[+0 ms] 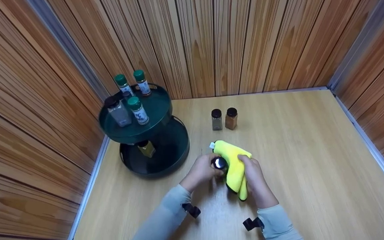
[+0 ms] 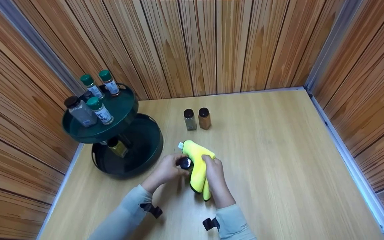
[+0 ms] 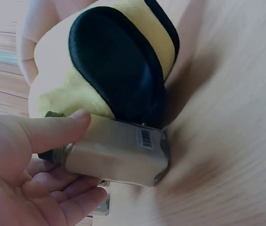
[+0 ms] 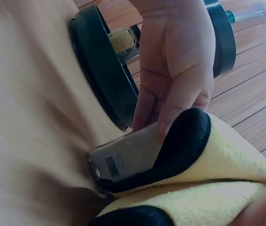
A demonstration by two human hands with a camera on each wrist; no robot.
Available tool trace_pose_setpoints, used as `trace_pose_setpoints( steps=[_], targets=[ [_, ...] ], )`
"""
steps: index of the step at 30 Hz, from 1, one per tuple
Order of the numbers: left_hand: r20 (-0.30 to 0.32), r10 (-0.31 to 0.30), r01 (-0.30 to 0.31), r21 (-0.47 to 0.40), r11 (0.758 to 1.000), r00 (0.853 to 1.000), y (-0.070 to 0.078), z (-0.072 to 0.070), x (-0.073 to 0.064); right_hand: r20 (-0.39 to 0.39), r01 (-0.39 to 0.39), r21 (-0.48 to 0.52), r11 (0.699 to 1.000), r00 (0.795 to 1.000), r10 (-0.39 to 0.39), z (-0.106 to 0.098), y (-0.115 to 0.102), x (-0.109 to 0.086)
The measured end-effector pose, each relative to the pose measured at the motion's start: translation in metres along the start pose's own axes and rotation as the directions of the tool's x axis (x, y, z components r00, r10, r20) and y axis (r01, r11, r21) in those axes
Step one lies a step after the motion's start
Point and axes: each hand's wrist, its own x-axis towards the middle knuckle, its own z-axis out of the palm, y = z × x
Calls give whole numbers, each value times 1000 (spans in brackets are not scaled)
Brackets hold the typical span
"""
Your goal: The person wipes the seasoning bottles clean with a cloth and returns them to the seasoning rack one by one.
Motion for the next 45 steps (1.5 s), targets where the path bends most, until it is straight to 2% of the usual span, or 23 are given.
trace_pose_setpoints(
  steps=[6, 8, 11, 14, 16, 18, 21, 25, 33, 38, 45],
  targets=[
    [-22, 19, -20, -21, 1000, 1000, -3, 6, -5, -6, 4, 43, 999, 1000, -4, -7, 2, 1],
    [-60, 49, -49, -9, 999, 997, -5, 10, -7, -6, 2, 53, 999, 1000, -2, -10, 3, 1],
    [-160, 68, -63, 36, 997, 985, -7, 18, -10, -7, 0, 63, 998, 1000, 1, -13, 2, 1],
    [-271, 39, -16, 87, 996, 962, -7, 26, -13, -5, 7, 71, 997, 1000, -6, -15, 1, 1],
    [-322, 12, 23, 106, 994, 947, -7, 30, -14, -5, 9, 77, 997, 1000, -9, -16, 1, 1],
    [-351, -6, 49, 113, 992, 936, -6, 34, -15, -7, 10, 82, 997, 1000, -10, -17, 0, 1],
    [-369, -35, 78, 102, 992, 929, -6, 37, -14, -15, 7, 84, 996, 1000, -5, -17, 1, 1],
    [-372, -59, 91, 69, 993, 926, -5, 36, -12, -22, 9, 80, 997, 1000, -8, -17, 1, 1],
    [-300, -77, 88, 24, 996, 951, 1, 29, -12, -15, 9, 83, 997, 1000, -8, -18, 2, -2],
    [-274, -11, 26, 51, 998, 962, 0, 25, -14, -8, 28, 110, 994, 1000, -27, -19, 5, -1],
    [-182, 64, -58, 37, 998, 981, 0, 17, -13, 9, 81, 133, 988, 997, -83, -16, 0, -3]
  ],
)
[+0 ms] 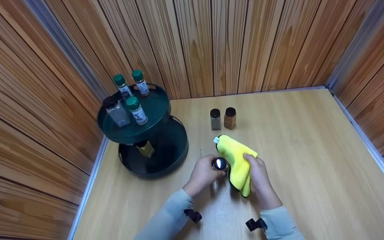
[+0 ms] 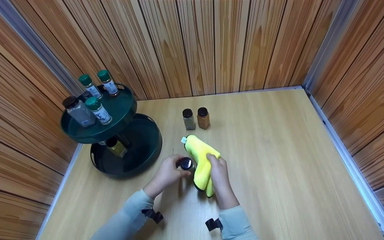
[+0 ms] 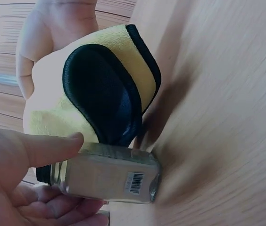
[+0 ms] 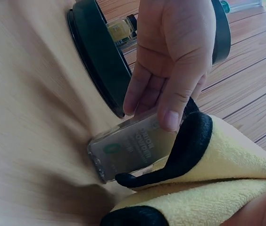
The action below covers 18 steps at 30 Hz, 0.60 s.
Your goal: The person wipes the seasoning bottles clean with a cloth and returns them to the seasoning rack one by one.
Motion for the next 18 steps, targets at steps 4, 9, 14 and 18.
trace_pose_setpoints(
  steps=[4, 9, 14, 18],
  targets=[
    [47, 45, -44, -13, 999, 998, 0, -4, 2, 20, 42, 36, 998, 999, -43, 5, -10, -2],
    [92, 47, -48, 11, 999, 995, -1, -8, 7, 57, 56, -2, 998, 997, -56, 11, -12, -3],
    [110, 21, -25, 33, 999, 994, -2, -9, 8, 56, -6, -87, 996, 998, 11, 12, 7, 0],
    [134, -7, 7, 0, 1000, 991, -2, -9, 7, 26, -69, -168, 983, 997, 74, 9, 27, 7]
  ],
)
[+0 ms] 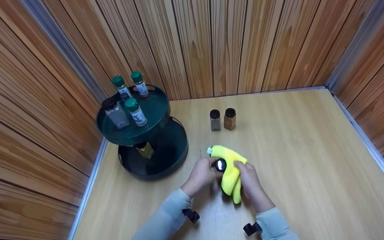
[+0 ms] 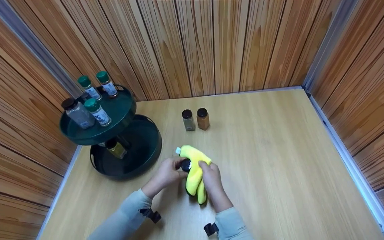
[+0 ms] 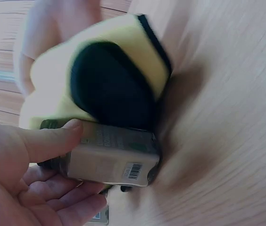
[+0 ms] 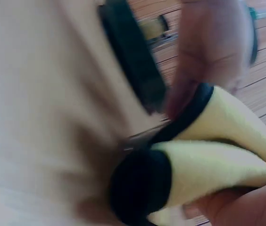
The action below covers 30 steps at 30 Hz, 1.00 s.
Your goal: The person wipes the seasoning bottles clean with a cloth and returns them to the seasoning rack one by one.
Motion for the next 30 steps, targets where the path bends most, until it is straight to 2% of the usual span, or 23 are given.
trace_pose_setpoints(
  steps=[3, 5, 7, 10, 13, 15, 19, 23, 26, 30],
  targets=[
    [2, -12, 12, 4, 1000, 1000, 1, 0, 0, 2, -39, -61, 997, 999, 40, -1, 3, 5],
    [-3, -6, 7, 15, 1000, 1000, 2, -1, 0, 6, -41, -59, 997, 999, 41, 0, -4, 5],
    [-1, 10, -10, 21, 1000, 1000, 2, -1, -1, 10, -27, -27, 999, 1000, 27, 1, -14, 3],
    [-3, 19, -19, 21, 1000, 1000, 3, 0, -2, 35, 8, 71, 997, 999, -10, 4, -29, -3],
    [-10, 15, -15, 33, 999, 1000, 2, 0, -4, 61, 24, 136, 990, 998, -32, 7, -34, -7],
    [-15, 21, -20, 51, 998, 1000, 2, 0, -5, 53, 24, 145, 989, 998, -32, 8, -30, -7],
    [-18, 55, -53, 90, 995, 998, 3, 0, -2, 7, 5, 89, 996, 1000, -6, 7, -9, -2],
    [-15, 32, -30, 98, 995, 999, 4, -1, -1, -5, -46, 26, 999, 999, 46, 7, 1, 0],
    [-8, 12, -11, 95, 995, 1000, 4, 0, -1, -11, -41, 41, 998, 999, 42, 8, -11, -3],
    [-15, 44, -43, 94, 995, 999, 3, 1, -2, 4, 21, 128, 992, 1000, -21, 9, -33, -12]
  ],
)
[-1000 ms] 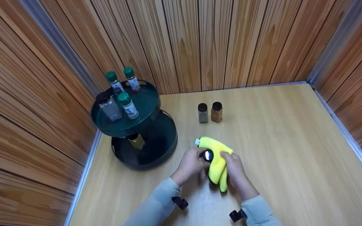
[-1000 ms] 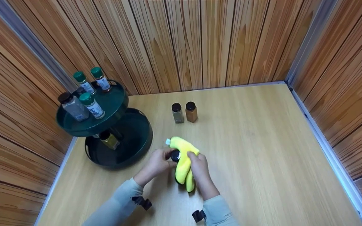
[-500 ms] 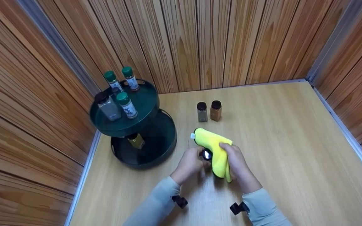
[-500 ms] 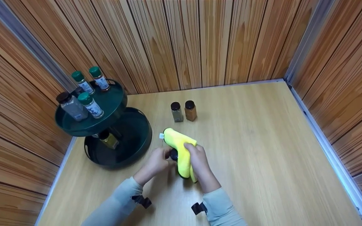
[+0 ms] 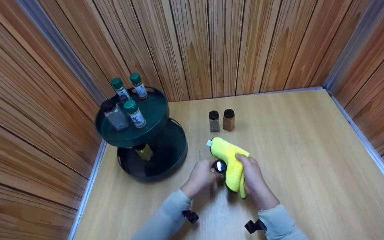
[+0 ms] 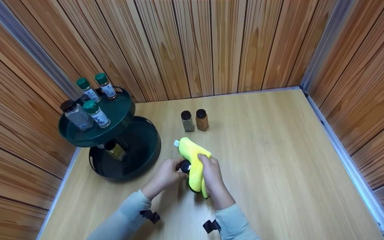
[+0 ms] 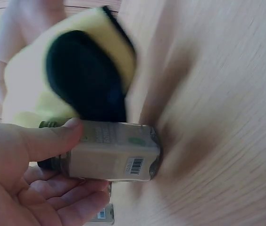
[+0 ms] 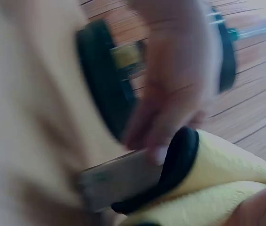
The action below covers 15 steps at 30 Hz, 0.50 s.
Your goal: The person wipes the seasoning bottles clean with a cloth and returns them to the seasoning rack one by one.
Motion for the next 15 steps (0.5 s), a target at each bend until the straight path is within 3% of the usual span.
trace_pose_setpoints(
  steps=[5, 10, 12, 15],
  targets=[
    [-32, 63, -62, 50, 997, 997, -1, 3, -1, -19, -4, 50, 999, 1000, 5, -4, 10, 1],
    [-11, 10, -10, 41, 999, 1000, 1, 4, 1, -84, -73, -32, 997, 994, 70, -9, 39, 10],
    [0, -16, 16, 29, 999, 1000, 2, 3, 1, -88, -85, -40, 996, 993, 82, -7, 37, 9],
    [5, -1, 1, 32, 999, 1000, 0, 2, -1, -75, -60, -12, 998, 995, 59, -1, 22, 2]
  ],
)
